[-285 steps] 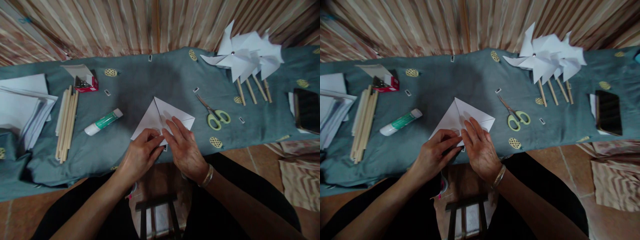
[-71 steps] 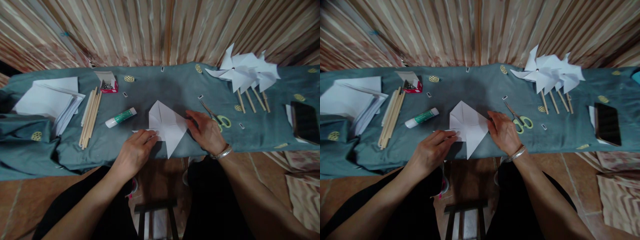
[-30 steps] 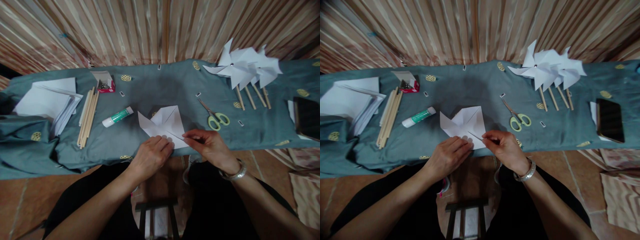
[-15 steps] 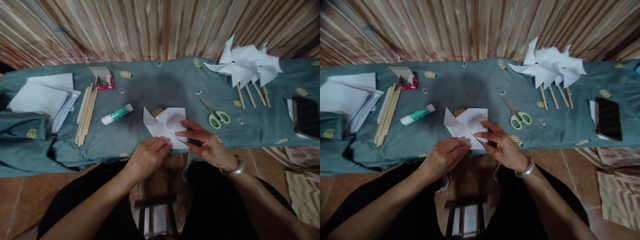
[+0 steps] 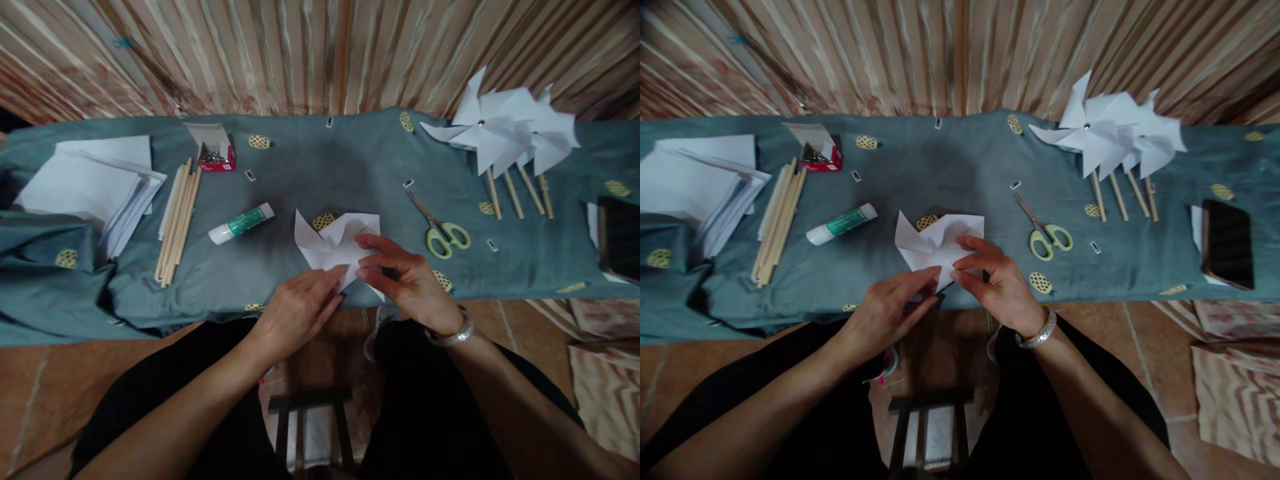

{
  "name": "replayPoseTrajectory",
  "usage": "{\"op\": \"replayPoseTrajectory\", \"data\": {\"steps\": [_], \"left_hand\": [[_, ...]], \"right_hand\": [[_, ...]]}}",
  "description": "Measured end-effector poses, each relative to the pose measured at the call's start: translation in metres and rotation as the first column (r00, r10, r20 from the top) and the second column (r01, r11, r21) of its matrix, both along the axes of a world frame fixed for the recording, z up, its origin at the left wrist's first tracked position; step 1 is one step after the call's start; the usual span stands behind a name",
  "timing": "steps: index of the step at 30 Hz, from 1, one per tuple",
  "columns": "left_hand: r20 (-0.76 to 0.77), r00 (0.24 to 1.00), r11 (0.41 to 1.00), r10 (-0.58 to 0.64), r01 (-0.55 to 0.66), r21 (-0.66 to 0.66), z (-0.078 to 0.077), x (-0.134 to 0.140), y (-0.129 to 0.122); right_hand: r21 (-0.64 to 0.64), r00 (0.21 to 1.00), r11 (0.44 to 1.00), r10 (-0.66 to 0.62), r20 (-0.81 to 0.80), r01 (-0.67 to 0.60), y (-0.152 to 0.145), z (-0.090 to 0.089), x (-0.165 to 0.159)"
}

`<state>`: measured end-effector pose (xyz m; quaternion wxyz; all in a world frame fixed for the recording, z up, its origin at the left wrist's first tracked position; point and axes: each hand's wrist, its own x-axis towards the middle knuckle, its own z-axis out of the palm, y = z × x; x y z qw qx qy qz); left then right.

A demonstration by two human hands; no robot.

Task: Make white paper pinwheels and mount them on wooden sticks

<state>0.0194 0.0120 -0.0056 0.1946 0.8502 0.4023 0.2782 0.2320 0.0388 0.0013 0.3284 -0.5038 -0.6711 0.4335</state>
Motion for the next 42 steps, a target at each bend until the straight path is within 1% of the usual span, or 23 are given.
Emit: {"op": "replayPoseTrajectory", "data": {"steps": [3,6,9,15,22,42], "left_hand": [[0.002,1.0,1.0,-0.005,0.005,-0.029,0.0,-0.001,-0.001],[-0.029,0.999,0.999,-0.046,0.047,0.02,-0.001,-0.001,-0.002],[-0.032,0.998,0.998,-0.062,0.063,0.03,-0.004,-0.002,-0.002],[-0.026,0.999,0.999,-0.047,0.047,0.005,-0.005,-0.002,-0.002],[-0.041,0.998,0.999,-0.05,0.051,0.01,-0.001,0.0,-0.001],[-0.041,0.998,0.999,-0.037,0.037,0.004,-0.001,0.002,-0.003]], "right_hand": [[0.044,0.997,0.998,-0.039,0.067,0.036,0.001,-0.003,-0.005],[0.119,0.987,0.991,-0.076,0.145,0.059,0.001,-0.004,-0.01],[0.191,0.97,0.98,-0.103,0.219,0.061,0.001,-0.004,-0.015],[0.271,0.937,0.961,-0.14,0.321,0.051,0.0,-0.003,-0.022],[0.275,0.928,0.96,-0.149,0.342,0.053,0.0,-0.003,-0.023],[0.253,0.938,0.966,-0.135,0.318,0.054,0.0,-0.005,-0.022]]}}
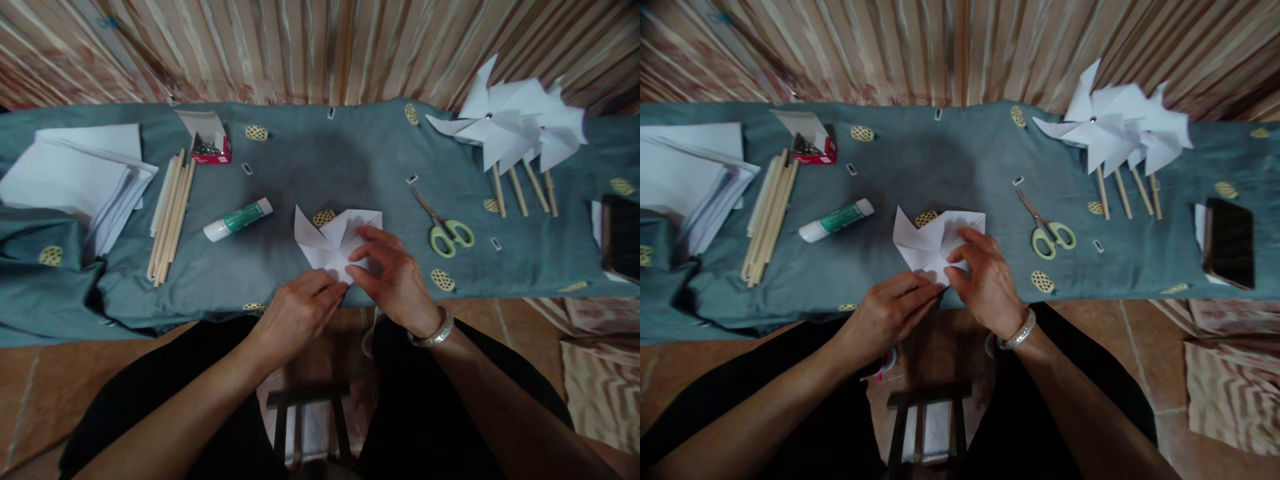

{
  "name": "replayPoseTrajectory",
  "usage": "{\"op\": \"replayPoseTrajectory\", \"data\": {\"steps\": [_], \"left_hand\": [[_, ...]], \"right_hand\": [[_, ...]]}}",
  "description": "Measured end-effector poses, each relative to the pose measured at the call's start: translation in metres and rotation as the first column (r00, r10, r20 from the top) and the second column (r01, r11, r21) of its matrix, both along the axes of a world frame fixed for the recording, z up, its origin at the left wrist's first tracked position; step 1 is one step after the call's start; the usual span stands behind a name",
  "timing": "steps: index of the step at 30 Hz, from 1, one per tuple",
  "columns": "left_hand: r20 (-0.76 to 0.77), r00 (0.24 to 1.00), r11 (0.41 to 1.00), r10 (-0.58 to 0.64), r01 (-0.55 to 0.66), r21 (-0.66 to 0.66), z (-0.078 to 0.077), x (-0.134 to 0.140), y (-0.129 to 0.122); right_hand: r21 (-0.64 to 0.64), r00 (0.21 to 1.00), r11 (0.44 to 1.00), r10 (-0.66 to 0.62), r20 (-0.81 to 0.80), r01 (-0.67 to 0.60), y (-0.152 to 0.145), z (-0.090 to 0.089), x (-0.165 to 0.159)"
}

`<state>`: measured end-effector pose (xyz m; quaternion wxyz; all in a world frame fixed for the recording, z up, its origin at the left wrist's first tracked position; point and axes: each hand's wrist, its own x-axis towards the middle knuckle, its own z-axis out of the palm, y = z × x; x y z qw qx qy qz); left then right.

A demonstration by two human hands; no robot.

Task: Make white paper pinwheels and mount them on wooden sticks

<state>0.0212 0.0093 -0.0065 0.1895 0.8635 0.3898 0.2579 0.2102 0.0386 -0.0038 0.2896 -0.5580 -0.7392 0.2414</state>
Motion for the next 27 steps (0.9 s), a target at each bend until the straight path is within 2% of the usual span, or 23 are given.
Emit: {"op": "replayPoseTrajectory", "data": {"steps": [18,27], "left_hand": [[0.012,1.0,1.0,-0.001,0.001,0.0,0.0001,0.0004,-0.0003],[0.007,1.0,1.0,-0.009,0.009,-0.002,-0.0004,0.0003,-0.0002]], "right_hand": [[0.021,0.999,0.999,0.039,-0.006,-0.039,-0.0017,-0.0014,-0.0061],[0.128,0.976,0.983,0.107,0.191,-0.133,-0.0062,-0.0013,-0.0058]]}}
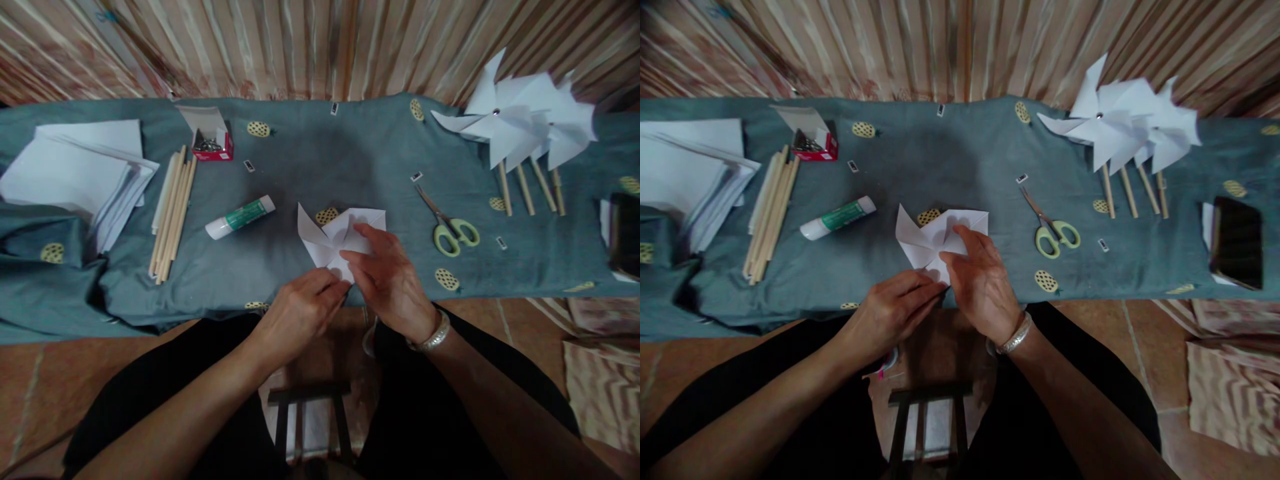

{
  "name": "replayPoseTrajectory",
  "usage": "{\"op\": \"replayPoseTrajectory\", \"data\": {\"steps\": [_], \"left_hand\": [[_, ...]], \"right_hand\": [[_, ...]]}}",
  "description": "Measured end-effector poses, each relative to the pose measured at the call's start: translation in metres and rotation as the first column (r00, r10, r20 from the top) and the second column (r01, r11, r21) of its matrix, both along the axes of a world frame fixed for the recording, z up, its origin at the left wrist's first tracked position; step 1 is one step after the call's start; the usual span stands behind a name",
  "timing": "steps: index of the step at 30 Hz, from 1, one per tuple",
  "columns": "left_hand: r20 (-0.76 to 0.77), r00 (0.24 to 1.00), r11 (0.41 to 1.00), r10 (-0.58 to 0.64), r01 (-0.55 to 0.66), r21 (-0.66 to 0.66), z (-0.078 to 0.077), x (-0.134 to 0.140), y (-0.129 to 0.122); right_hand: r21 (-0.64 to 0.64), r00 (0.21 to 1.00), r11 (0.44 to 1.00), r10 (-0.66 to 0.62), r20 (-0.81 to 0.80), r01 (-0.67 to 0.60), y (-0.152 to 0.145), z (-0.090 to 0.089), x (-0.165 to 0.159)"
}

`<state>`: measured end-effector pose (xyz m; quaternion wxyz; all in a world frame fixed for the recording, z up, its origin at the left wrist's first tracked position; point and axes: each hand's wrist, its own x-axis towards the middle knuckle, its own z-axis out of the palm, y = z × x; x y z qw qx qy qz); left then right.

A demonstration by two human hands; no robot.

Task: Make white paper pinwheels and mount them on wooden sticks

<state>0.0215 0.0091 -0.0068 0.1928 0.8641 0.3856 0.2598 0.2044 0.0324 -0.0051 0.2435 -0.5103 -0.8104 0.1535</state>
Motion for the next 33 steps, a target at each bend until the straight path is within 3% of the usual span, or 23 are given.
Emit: {"op": "replayPoseTrajectory", "data": {"steps": [12,24,33], "left_hand": [[0.008,1.0,0.999,-0.01,0.011,-0.041,-0.001,-0.001,0.0],[-0.052,0.998,1.0,-0.022,0.021,-0.016,0.009,-0.001,0.003],[-0.094,0.996,0.999,0.006,-0.002,0.047,0.004,0.0,0.005]], "right_hand": [[0.006,0.974,0.997,0.075,0.212,-0.078,-0.018,-0.008,0.001],[0.022,0.972,0.993,0.107,0.211,-0.114,-0.017,-0.01,-0.005],[0.061,0.97,0.991,0.104,0.218,-0.12,-0.011,-0.009,0.001]]}}
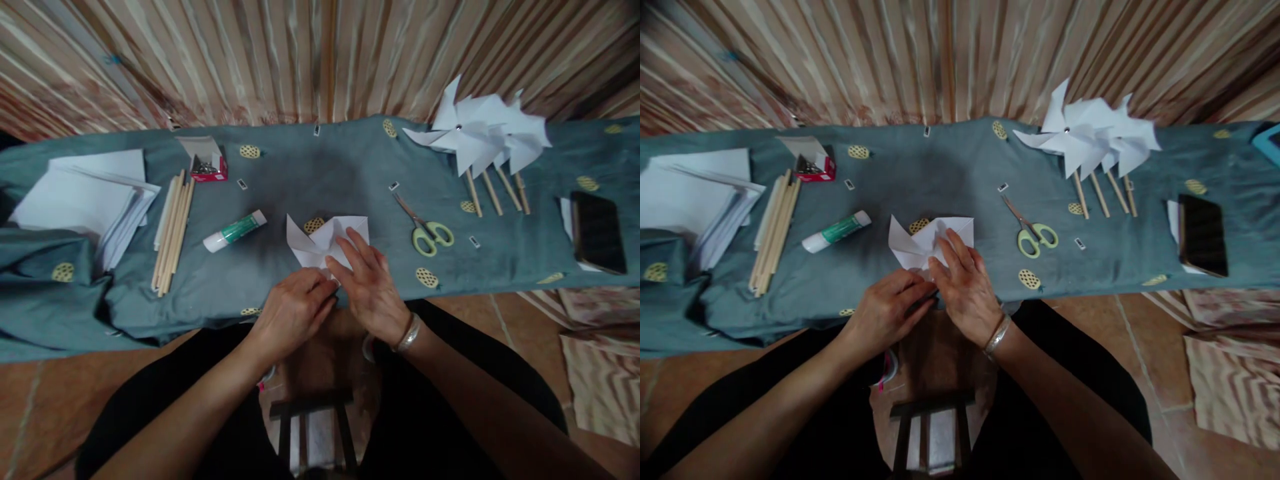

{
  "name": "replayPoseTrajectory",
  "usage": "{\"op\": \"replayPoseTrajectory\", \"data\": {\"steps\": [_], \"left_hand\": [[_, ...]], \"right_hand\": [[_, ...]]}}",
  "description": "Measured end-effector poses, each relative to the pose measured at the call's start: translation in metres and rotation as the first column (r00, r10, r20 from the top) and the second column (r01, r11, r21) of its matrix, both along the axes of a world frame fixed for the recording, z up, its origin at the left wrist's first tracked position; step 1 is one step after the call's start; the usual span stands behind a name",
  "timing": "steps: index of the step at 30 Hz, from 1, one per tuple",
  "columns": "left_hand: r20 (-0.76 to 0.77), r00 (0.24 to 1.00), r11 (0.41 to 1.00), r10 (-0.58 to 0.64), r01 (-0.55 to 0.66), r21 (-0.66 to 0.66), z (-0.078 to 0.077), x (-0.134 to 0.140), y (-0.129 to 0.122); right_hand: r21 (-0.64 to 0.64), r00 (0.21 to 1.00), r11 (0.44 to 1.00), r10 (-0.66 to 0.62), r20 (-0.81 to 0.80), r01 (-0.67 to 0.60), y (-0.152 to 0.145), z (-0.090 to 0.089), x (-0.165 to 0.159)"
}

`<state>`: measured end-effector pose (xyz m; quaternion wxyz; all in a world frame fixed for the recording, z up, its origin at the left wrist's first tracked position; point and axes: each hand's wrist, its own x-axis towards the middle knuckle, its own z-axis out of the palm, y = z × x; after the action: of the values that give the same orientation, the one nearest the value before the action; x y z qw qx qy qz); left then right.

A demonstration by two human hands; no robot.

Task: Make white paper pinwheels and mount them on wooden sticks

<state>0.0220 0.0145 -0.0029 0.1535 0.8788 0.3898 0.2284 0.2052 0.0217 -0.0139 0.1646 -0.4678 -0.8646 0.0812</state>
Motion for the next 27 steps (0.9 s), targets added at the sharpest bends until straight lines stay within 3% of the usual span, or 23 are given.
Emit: {"op": "replayPoseTrajectory", "data": {"steps": [4,9,15,19,27], "left_hand": [[0.007,1.0,1.0,0.01,-0.01,0.012,-0.001,0.0,0.001],[-0.014,1.0,1.0,0.01,-0.01,0.011,-0.001,0.0,0.001],[-0.026,1.0,0.999,0.011,-0.01,0.046,0.001,-0.001,0.001],[-0.036,0.999,0.993,-0.012,0.016,0.115,0.005,-0.003,0.003],[-0.031,0.999,0.985,-0.008,0.014,0.172,0.009,-0.012,0.011]], "right_hand": [[-0.019,0.997,1.0,-0.02,-0.069,0.019,0.015,0.003,0.013],[-0.04,0.977,0.98,-0.197,-0.08,0.194,0.046,0.006,0.025],[-0.067,0.982,0.988,-0.148,-0.12,0.141,0.072,0.006,0.029],[-0.094,0.976,0.987,-0.141,-0.164,0.127,0.077,0.014,0.037],[-0.23,0.934,0.942,-0.292,-0.206,0.243,0.068,0.03,0.054]]}}
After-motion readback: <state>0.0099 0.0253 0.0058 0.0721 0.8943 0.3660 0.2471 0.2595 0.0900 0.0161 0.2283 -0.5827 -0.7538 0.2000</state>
